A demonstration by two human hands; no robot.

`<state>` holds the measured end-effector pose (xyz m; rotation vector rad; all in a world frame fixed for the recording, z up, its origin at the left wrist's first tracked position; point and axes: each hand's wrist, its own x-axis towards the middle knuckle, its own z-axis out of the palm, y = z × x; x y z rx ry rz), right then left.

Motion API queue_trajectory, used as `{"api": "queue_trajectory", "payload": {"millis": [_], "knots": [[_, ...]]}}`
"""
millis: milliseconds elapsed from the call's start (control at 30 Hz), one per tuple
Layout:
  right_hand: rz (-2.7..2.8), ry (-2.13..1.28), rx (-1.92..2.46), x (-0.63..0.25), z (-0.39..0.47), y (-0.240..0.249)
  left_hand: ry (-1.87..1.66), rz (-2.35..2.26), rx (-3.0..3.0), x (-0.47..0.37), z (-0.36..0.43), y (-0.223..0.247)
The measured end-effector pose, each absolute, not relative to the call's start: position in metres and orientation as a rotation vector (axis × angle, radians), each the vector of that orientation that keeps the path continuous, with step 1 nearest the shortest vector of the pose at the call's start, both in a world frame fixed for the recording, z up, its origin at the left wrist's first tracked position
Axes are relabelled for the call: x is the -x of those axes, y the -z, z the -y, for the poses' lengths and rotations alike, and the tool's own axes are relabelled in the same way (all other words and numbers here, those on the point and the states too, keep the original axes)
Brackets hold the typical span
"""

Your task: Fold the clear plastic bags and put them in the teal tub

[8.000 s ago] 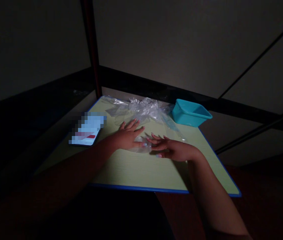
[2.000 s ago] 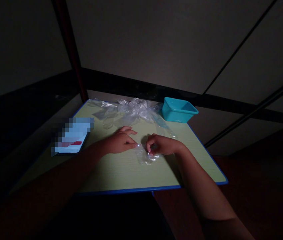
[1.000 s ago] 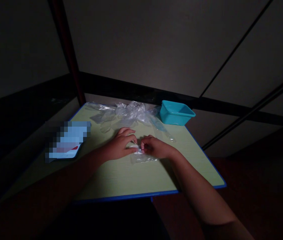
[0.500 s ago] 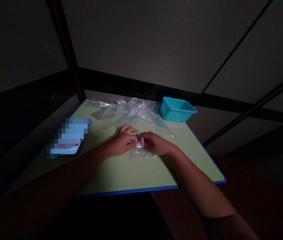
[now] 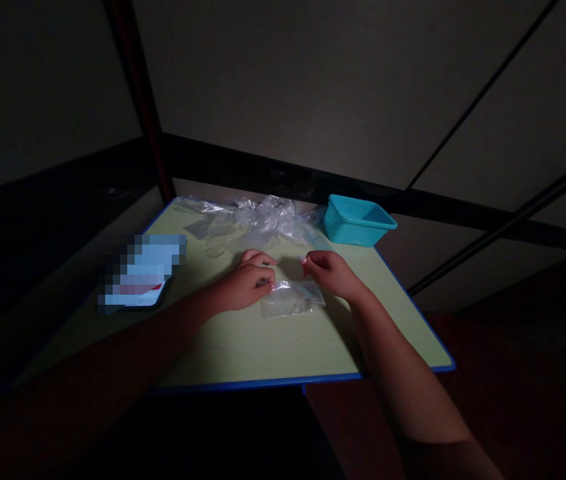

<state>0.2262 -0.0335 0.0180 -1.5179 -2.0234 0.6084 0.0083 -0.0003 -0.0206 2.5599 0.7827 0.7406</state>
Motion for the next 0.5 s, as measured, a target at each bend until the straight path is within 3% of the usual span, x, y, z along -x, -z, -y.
{"api": "queue_trajectory", "payload": {"millis": [500], "knots": [[2.180,-1.393,1.773,-0.220,0.047,-0.035,-0.760,-0.707,-2.673,-0.008,0.006,0.017]]}}
